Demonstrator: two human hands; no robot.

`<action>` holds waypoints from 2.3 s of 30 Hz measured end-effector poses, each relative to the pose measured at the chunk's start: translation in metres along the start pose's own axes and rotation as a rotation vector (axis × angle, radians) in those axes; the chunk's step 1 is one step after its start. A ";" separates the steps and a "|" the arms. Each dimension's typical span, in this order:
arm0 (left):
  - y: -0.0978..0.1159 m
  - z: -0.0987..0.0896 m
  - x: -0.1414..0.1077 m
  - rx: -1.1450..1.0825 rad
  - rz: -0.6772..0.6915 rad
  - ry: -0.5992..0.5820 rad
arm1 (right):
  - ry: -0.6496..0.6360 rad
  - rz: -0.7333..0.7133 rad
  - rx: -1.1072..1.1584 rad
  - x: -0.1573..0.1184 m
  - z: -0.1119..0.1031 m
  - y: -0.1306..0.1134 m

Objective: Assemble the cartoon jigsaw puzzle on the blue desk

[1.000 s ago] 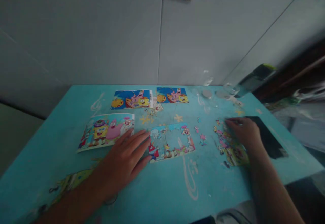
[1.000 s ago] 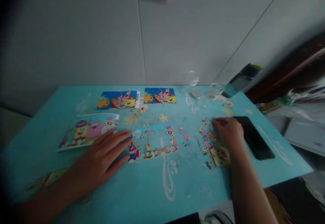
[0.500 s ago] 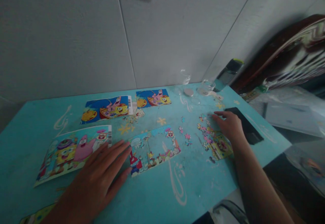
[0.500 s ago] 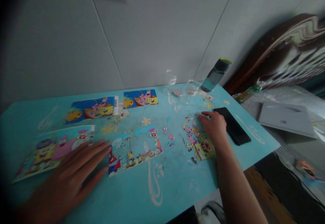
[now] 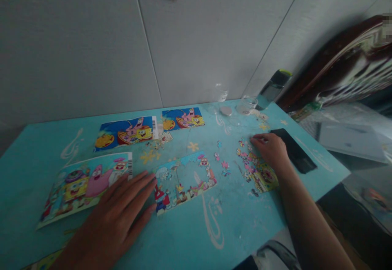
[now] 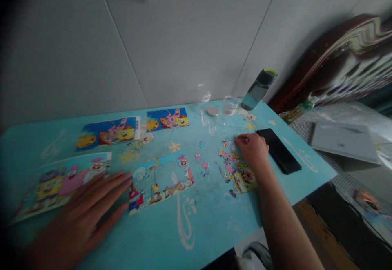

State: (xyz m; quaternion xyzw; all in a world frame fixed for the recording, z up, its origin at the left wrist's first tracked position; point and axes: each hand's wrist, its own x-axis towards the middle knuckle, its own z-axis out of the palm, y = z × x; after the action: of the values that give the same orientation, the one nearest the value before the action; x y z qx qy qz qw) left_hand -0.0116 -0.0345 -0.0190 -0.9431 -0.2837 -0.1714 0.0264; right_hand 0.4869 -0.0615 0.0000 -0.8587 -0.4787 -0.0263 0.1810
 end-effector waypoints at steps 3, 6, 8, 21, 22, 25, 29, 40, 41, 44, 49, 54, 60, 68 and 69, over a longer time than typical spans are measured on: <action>0.002 -0.003 0.003 0.001 0.012 0.026 | 0.012 -0.005 0.051 0.000 -0.004 -0.003; 0.007 -0.006 0.008 0.004 0.008 0.039 | 0.022 -0.030 0.218 -0.005 -0.008 -0.011; 0.012 -0.010 0.011 0.002 -0.009 0.032 | 0.008 -0.066 0.359 -0.014 -0.011 -0.023; 0.023 -0.030 0.019 -0.060 -0.044 0.008 | -0.572 -0.607 0.594 -0.104 -0.018 -0.192; 0.023 -0.029 0.019 -0.066 -0.044 0.004 | -0.583 -0.616 0.585 -0.105 -0.014 -0.198; 0.024 -0.029 0.018 -0.091 -0.044 -0.017 | -0.604 -0.668 0.561 -0.105 -0.004 -0.208; 0.025 -0.030 0.018 -0.098 -0.012 -0.053 | -0.590 -0.755 0.488 -0.111 0.003 -0.216; 0.025 -0.027 0.020 -0.124 0.003 -0.023 | -0.462 -0.838 0.480 -0.106 0.008 -0.196; 0.025 -0.027 0.020 -0.123 0.004 -0.027 | -0.457 -0.826 0.489 -0.105 0.008 -0.195; 0.026 -0.027 0.020 -0.127 0.002 -0.030 | -0.459 -0.831 0.491 -0.104 0.010 -0.194; 0.026 -0.026 0.020 -0.127 0.006 -0.032 | -0.484 -0.870 0.465 -0.111 0.014 -0.199; 0.025 -0.026 0.021 -0.131 0.005 -0.037 | -0.467 -0.902 0.424 -0.116 0.018 -0.202; 0.026 -0.024 0.020 -0.132 0.006 -0.028 | -0.475 -0.899 0.435 -0.117 0.019 -0.202; 0.024 -0.026 0.019 -0.141 -0.006 -0.082 | -0.544 -0.833 0.541 -0.118 0.011 -0.205; 0.024 -0.026 0.019 -0.144 -0.004 -0.074 | -0.561 -0.827 0.557 -0.119 0.008 -0.205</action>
State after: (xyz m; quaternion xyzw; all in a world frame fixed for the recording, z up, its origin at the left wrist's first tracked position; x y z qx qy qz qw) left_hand 0.0083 -0.0481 0.0129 -0.9476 -0.2734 -0.1566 -0.0521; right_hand 0.2511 -0.0578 0.0252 -0.4940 -0.7935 0.2612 0.2411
